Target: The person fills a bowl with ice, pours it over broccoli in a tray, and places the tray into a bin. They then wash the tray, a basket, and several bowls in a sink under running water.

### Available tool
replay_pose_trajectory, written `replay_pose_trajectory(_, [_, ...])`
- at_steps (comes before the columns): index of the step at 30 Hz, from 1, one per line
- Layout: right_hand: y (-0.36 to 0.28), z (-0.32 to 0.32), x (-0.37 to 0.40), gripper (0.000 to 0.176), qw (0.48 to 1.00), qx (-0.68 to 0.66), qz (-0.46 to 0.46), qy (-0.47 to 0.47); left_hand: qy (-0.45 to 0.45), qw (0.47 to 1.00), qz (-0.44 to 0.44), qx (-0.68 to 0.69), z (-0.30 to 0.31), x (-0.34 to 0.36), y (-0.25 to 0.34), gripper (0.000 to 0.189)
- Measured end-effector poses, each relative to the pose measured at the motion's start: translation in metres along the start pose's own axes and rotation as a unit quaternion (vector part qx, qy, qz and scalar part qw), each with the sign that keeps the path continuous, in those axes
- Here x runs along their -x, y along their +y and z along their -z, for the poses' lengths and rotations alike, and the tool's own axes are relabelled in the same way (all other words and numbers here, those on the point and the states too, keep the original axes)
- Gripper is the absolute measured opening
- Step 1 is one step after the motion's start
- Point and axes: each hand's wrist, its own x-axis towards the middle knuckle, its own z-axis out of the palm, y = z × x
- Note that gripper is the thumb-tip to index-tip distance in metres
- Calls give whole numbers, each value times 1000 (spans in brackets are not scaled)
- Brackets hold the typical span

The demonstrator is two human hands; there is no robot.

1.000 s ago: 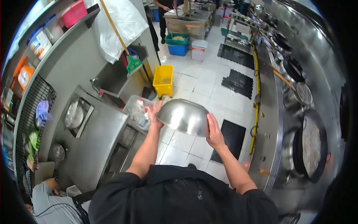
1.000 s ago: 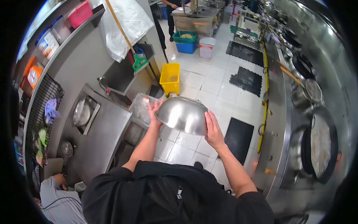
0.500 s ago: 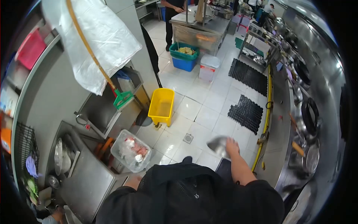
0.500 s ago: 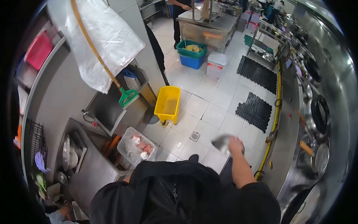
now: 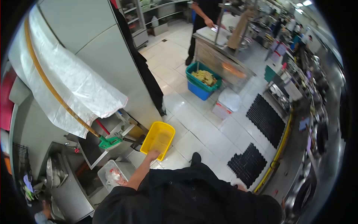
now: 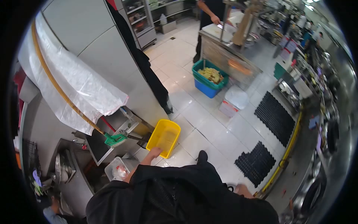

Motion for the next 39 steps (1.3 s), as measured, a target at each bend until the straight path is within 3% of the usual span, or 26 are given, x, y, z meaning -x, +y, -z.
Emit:
replay_pose_trajectory(2, [-58, 126, -48, 45, 996, 66, 15, 55, 84, 991, -90, 47, 38, -25, 53, 50])
replay_pose_trajectory(3, [-94, 189, -63, 46, 991, 94, 27, 91, 81, 989, -93, 81, 59, -37, 83, 50])
replay_pose_trajectory(4, [-117, 234, -96, 61, 971, 145, 69, 176, 76, 986, -98, 114, 78, -46, 112, 50])
replay_pose_trajectory(5, [-150, 292, -124, 66, 963, 154, 92, 200, 65, 982, -105, 140, 98, -50, 140, 50])
replay_pose_trajectory(8, [-270, 434, -133, 80, 859, 210, 193, 425, 33, 976, -136, 169, 145, -107, 186, 54])
replay_pose_trajectory(10, [-340, 507, -146, 74, 802, 206, 263, 494, 2, 973, -153, 171, 172, -152, 205, 58])
replay_pose_trajectory(11, [-379, 540, -125, 59, 799, 180, 294, 493, 63, 976, -139, 155, 193, -178, 218, 66])
replay_pose_trajectory(14, [-471, 607, -126, 59, 766, 107, 401, 491, 311, 929, -140, 146, 243, -284, 233, 91])
replay_pose_trajectory(16, [-516, 628, -108, 57, 727, 75, 496, 469, 442, 867, -151, 173, 322, -301, 276, 92])
replay_pose_trajectory(17, [-539, 637, -113, 57, 726, 76, 503, 463, 478, 838, -187, 185, 365, -307, 294, 80])
replay_pose_trajectory(18, [-560, 647, -119, 57, 719, 39, 530, 447, 507, 807, -269, 138, 399, -340, 285, 61])
replay_pose_trajectory(19, [-575, 654, -128, 58, 715, 2, 556, 424, 495, 823, -235, 150, 429, -359, 285, 45])
replay_pose_trajectory(21, [-603, 674, -157, 60, 692, -24, 582, 427, 473, 817, -320, 77, 495, -356, 302, 43])
replay_pose_trajectory(23, [-634, 694, -183, 62, 683, -118, 595, 406, 440, 841, -314, 24, 538, -369, 308, 43])
replay_pose_trajectory(24, [-652, 703, -195, 61, 706, -134, 571, 396, 476, 814, -334, -2, 548, -395, 300, 46])
replay_pose_trajectory(27, [-701, 725, -240, 67, 764, -124, 516, 367, 391, 887, -224, -96, 593, -426, 291, 61])
replay_pose_trajectory(31, [-787, 765, -291, 68, 748, -73, 567, 339, 335, 933, -94, -92, 642, -442, 268, 75])
replay_pose_trajectory(33, [-838, 789, -290, 65, 768, -20, 558, 315, 380, 924, -35, -35, 653, -455, 231, 74])
replay_pose_trajectory(34, [-863, 805, -291, 52, 758, -30, 580, 297, 392, 919, -19, -28, 657, -460, 216, 74])
replay_pose_trajectory(36, [-926, 832, -320, 45, 748, 17, 613, 254, 416, 892, 143, 100, 663, -466, 186, 80])
replay_pose_trajectory(37, [-958, 841, -337, 38, 746, 50, 627, 216, 421, 885, 164, 115, 663, -470, 168, 80])
replay_pose_trajectory(38, [-996, 852, -345, 23, 742, 122, 630, 194, 463, 841, 213, 178, 658, -472, 150, 80])
replay_pose_trajectory(39, [-1037, 863, -354, 20, 723, 180, 650, 152, 503, 790, 260, 235, 653, -471, 136, 81])
